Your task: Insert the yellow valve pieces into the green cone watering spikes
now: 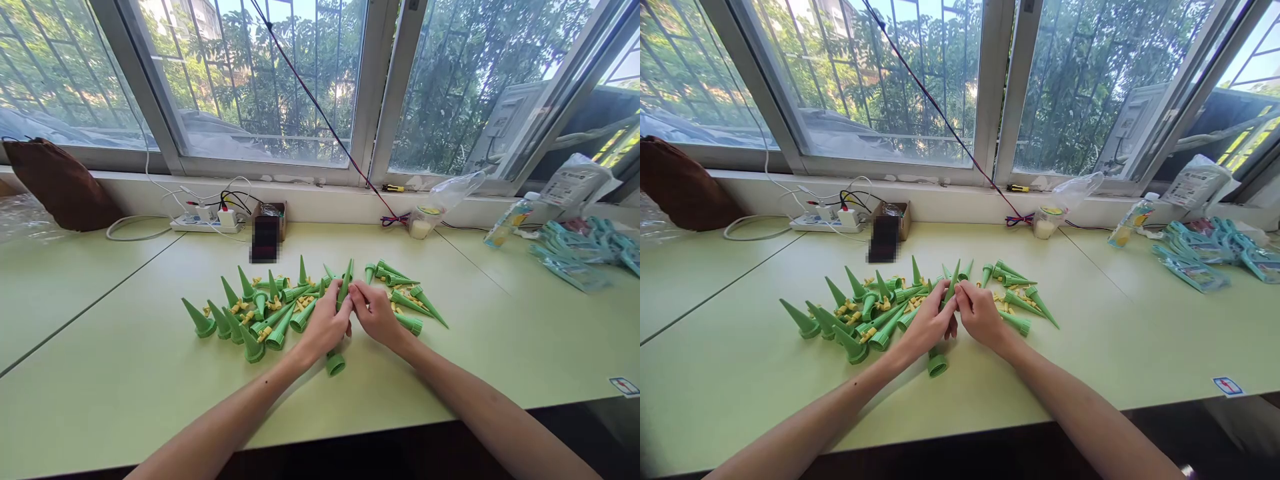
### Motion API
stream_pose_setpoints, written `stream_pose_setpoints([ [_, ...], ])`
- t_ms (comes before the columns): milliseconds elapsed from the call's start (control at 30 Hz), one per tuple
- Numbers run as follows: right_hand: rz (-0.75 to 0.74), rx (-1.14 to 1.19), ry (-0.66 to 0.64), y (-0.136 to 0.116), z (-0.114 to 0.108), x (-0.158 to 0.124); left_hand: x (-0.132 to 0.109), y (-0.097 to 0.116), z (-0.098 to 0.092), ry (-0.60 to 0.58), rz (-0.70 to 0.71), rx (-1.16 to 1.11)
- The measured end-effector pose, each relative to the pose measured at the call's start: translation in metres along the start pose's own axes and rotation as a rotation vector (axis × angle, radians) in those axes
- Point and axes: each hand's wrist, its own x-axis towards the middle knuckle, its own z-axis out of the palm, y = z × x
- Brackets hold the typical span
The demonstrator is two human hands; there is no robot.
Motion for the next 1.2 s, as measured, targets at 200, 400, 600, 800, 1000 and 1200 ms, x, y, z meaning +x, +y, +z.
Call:
stream_pose_setpoints([
  [200, 0.001, -0.004, 0.002, -0.0011, 0.0000, 0.0001, 0.0003, -0.0004, 0.0003, 0.005, -0.001, -0.011],
  [400, 0.001, -0.006, -0.002, -0.0011, 0.0006, 0.0004, -0.0002, 0.0014, -0.0001, 0.010, -0.002, -0.019],
  [600, 0.002, -0.007, -0.005, -0.0006, 0.0008, 0.0003, 0.0000, 0.0005, -0.0002, 0.007, 0.002, -0.008],
  [800, 0.000, -0.006, 0.002, -0.0008, 0.0001, 0.0004, -0.0004, 0.0003, -0.0002, 0.008, 0.001, -0.008],
  [1000, 0.007, -0.004, 0.006, -0.0005, 0.0009, 0.0001, -0.0002, -0.0016, 0.0000, 0.005, 0.015, -0.019],
  [1200, 0.011, 0.001, 0.007, -0.0014, 0.0008, 0.0001, -0.0006, -0.0019, 0.0001, 0.001, 0.020, 0.008],
])
